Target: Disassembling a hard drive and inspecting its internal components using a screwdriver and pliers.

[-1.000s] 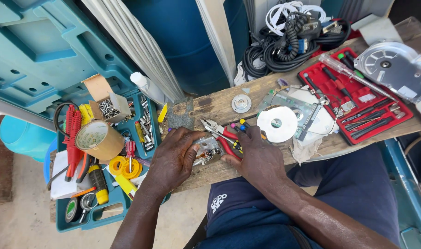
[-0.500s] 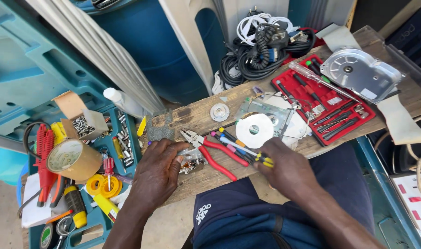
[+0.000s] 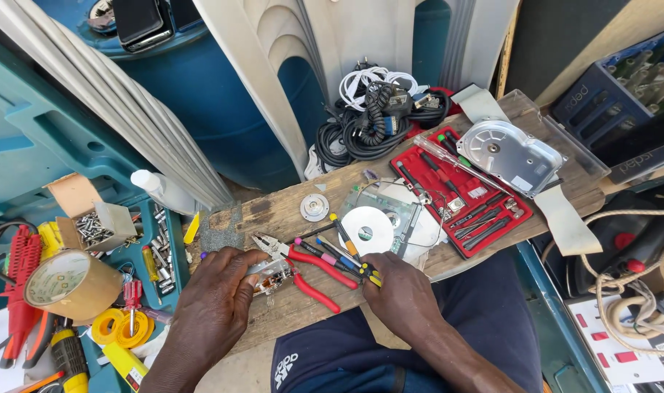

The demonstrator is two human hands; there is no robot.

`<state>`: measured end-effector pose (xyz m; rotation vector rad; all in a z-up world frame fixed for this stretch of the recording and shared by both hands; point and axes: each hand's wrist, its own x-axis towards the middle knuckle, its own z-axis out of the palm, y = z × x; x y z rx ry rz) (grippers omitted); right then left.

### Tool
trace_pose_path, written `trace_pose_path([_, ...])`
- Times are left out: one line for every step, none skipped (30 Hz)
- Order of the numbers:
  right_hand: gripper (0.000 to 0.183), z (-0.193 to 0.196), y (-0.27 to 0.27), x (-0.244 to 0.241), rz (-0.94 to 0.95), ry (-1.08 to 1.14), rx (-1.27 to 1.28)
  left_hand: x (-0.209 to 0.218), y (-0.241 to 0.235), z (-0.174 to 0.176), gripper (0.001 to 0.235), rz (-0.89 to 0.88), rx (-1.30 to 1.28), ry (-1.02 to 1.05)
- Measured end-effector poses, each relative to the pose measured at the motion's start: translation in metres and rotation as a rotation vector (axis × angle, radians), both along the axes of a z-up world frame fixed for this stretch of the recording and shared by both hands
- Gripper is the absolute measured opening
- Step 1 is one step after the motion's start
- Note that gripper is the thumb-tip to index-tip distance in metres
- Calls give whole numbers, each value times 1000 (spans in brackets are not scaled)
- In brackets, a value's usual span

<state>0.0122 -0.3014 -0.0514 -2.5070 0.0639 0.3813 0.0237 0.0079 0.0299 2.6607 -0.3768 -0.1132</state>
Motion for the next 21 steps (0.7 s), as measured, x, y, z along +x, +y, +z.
trace_pose_path([44, 0, -1, 0, 4, -3, 0, 0, 1, 0, 38, 4, 0, -3])
trace_pose_path([42, -1, -1, 0, -3, -16, 9, -1, 2, 0, 37, 12, -2, 7])
trace_pose_path([41, -1, -1, -1, -11, -27, 16, -2, 3, 0, 37, 20, -6, 18])
trace_pose_path([41, 0, -3, 1, -7, -29, 15, -1, 3, 1, 37, 23, -7, 17])
trace_pose_path([37, 2, -4, 1, 0, -50, 43, -1, 4, 2, 36, 25, -7, 10])
trace_pose_path([34, 3, -4, 2, 8, -71, 70, -2, 5, 3, 35, 26, -7, 4])
trace_pose_path([34, 1, -9, 3, 19, -70, 71, -1, 3, 3, 35, 37, -7, 5])
trace_pose_path([36, -1, -13, 5, 11, -136, 87, 0, 2, 3, 34, 13, -58, -36])
trace_pose_path([40, -4, -14, 5, 9, -196, 110, -2, 4, 4, 33, -4, -103, -73])
trace_pose_path([40, 14, -12, 3, 26, -190, 119, -5, 7, 4, 33, 14, -95, -68])
trace_pose_path([35, 32, -13, 5, -90, -127, 162, -5, 7, 4, 35, 23, -100, -30])
trace_pose_path([31, 51, -15, 7, -206, -62, 203, -4, 7, 3, 37, 32, -106, 9])
trace_pose_path([31, 54, -25, 11, -201, -62, 196, -5, 9, 3, 37, 36, -113, 10])
trace_pose_path([36, 58, -37, 15, -297, -78, 125, -5, 10, 3, 38, 31, -122, 2])
trace_pose_path([41, 63, -51, 19, -400, -98, 49, -3, 9, 2, 38, 18, -136, -8])
trace_pose_path([41, 59, -69, 26, -404, -102, 37, -4, 10, 2, 38, 14, -148, -9])
trace_pose_path([42, 57, -88, 31, -437, -196, 20, -3, 10, 2, 37, 14, -138, -17])
trace_pose_path([44, 55, -108, 36, -469, -290, 1, -3, 10, 3, 36, 15, -127, -25])
trace_pose_path([44, 54, -117, 43, -480, -298, -9, -1, 10, 1, 36, 2, -137, -30])
trace_pose_path([45, 54, -127, 50, -502, -277, -42, 0, 10, -1, 37, 16, -122, -10])
trace_pose_path([46, 52, -135, 55, -522, -249, -70, -1, 12, -2, 37, 32, -102, 15])
